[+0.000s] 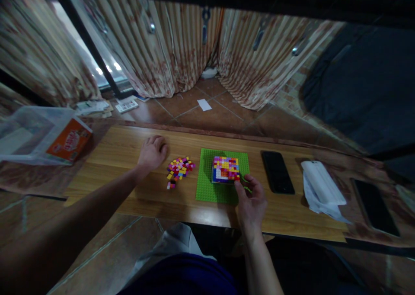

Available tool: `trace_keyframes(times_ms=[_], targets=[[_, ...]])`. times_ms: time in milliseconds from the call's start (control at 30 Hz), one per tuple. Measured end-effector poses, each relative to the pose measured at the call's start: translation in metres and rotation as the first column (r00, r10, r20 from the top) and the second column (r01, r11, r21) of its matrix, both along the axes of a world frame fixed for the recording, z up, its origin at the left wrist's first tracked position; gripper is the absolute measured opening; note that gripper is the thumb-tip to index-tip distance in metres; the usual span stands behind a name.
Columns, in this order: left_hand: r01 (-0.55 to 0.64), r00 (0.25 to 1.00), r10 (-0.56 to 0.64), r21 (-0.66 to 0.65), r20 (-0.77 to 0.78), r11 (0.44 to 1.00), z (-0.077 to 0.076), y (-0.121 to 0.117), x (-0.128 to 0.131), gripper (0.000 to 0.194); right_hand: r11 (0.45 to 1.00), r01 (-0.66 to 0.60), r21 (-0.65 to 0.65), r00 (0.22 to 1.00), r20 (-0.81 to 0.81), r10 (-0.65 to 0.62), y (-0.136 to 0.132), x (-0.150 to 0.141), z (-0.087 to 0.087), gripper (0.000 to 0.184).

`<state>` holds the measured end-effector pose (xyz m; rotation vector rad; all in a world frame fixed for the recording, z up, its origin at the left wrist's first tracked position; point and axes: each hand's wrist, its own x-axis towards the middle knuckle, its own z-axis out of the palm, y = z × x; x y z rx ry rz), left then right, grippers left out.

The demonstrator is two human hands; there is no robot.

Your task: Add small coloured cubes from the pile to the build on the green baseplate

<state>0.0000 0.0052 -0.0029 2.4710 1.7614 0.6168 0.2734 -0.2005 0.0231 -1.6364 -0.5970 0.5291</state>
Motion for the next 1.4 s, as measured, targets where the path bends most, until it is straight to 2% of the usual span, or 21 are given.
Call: trace_keyframes(times_ms=[100,200,267,333,433,533,667,800,900,1033,1400], targets=[[-0.002,1.0,0.002,-0.003,0.005,1.0,0.0,0.0,0.0,0.032,0.995,0.094,0.033,0.995,0.037,-0.095,-0.009,0.0,0.0,0.041],[-0.001,1.0,0.001,-0.01,0.014,1.0,0.0,-0.001,0.0,0.032,0.992,0.122,0.023,0.983,0.137,-0.124,-0.018,-0.007,0.002,0.037],[0.001,1.0,-0.001,-0.008,0.012,1.0,0.001,-0.002,0.0,0.032,0.998,0.062,-0.017,0.973,0.225,-0.057,-0.022,-0.019,0.004,0.032],[-0.003,1.0,0.003,-0.006,0.004,1.0,0.0,-0.002,0.0,0.032,0.994,-0.079,-0.072,0.947,0.307,0.098,-0.025,-0.035,0.005,0.026],[-0.009,1.0,0.009,-0.01,-0.004,1.0,0.001,-0.003,0.0,0.032,0.918,-0.371,-0.139,0.831,0.392,0.395,-0.02,-0.062,0.003,0.02],[-0.008,1.0,0.008,-0.017,-0.004,1.0,0.002,-0.004,0.0,0.032,0.839,-0.512,-0.185,0.707,0.464,0.534,-0.006,-0.085,-0.003,0.022],[-0.003,1.0,0.003,-0.027,0.003,1.0,0.002,-0.004,0.001,0.031,0.79,-0.545,-0.28,0.555,0.586,0.59,0.025,-0.1,-0.01,0.028],[-0.009,1.0,0.01,-0.018,0.008,1.0,0.001,-0.005,0.001,0.031,0.742,-0.517,-0.426,0.393,0.652,0.648,0.051,-0.105,-0.015,0.031],[-0.011,1.0,0.011,-0.024,0.005,1.0,0.001,-0.005,0.001,0.031,0.722,-0.492,-0.487,0.32,0.671,0.669,0.059,-0.106,-0.017,0.032],[-0.011,1.0,0.011,-0.026,0.004,1.0,0.001,-0.005,0.001,0.032,0.719,-0.501,-0.483,0.31,0.675,0.669,0.052,-0.101,-0.019,0.029],[-0.01,1.0,0.011,-0.05,0.013,0.999,0.002,-0.005,0.001,0.034,0.756,-0.514,-0.406,0.398,0.668,0.629,0.03,-0.087,-0.022,0.025]])
